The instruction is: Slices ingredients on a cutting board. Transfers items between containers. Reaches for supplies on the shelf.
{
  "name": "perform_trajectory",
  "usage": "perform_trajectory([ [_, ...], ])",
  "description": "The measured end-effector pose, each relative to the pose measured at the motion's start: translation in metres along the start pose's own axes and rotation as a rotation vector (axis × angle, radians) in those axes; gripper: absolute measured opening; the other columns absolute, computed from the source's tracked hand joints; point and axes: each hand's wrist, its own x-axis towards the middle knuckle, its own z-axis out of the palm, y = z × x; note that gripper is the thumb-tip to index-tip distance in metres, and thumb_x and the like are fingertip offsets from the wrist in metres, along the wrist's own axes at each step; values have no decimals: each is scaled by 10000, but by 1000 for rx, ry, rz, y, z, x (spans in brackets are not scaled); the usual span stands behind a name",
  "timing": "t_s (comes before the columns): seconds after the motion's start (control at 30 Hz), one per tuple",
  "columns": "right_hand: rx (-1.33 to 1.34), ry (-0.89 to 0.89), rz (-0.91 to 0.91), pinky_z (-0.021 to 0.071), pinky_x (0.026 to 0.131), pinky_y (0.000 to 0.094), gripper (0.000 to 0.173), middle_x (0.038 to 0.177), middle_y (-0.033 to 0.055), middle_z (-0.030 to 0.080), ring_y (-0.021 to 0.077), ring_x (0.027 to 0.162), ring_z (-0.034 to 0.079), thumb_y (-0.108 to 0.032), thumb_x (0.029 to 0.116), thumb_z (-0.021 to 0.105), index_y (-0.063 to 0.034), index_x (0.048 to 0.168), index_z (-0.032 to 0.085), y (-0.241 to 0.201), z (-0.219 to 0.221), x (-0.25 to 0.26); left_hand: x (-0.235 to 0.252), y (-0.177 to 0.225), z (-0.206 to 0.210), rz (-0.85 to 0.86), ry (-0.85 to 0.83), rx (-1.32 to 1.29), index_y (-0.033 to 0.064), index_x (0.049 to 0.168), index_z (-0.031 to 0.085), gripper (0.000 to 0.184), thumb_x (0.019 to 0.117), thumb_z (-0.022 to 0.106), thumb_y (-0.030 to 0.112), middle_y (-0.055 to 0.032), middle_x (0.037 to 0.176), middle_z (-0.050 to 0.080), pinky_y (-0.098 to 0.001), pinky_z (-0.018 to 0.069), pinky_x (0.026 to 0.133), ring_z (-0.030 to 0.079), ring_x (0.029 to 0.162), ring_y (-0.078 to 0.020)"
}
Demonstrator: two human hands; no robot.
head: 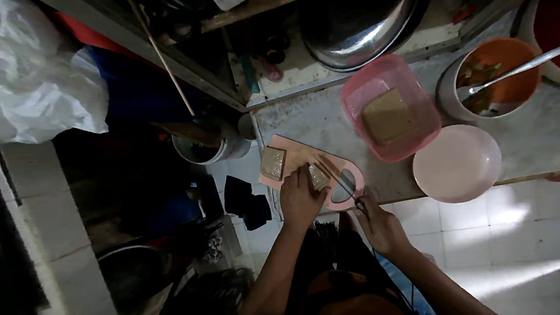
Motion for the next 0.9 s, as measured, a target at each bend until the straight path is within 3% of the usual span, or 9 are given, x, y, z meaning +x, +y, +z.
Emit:
perform_trajectory([
  [0.13, -134, 116, -89, 577, 534, 483, 448, 878, 161, 715, 329, 640, 709, -379, 1078, 435, -8, 1238, 627, -5, 12, -1, 0, 8, -7, -7, -44, 76, -7, 1390, 590, 707, 859, 785, 418, -221, 1292, 641, -570, 536, 920, 639, 1151, -403],
  [0.37, -204, 92, -27, 574, 539, 488, 423, 908, 176, 711, 351, 672, 719, -381, 1069, 471, -20, 1224, 628, -12, 16, -2, 1, 14, -9, -10, -31, 119, 15, 1280, 665, 556, 855, 793, 351, -196, 1213, 676, -543, 573, 796, 675, 1046, -393],
  [0.67, -218, 115, -41, 568, 515, 468, 425, 866, 165, 700, 335, 634, 707, -378, 1068, 461, -14, 1208, 631, -12, 18, -4, 3, 19, -12, -44, -64, 126, 58, 1338, 647, 569, 864, 782, 341, -186, 1221, 667, -538, 572, 743, 671, 1031, -396],
  [0.9, -211, 49, 12, 580, 550, 490, 411, 927, 194, 698, 355, 659, 713, -350, 1070, 478, -4, 1254, 604, -13, 17, -7, 4, 19, -12, -50, -72, 130, 75, 1357, 645, 571, 862, 776, 325, -186, 1194, 669, -537, 571, 729, 673, 1012, -391],
])
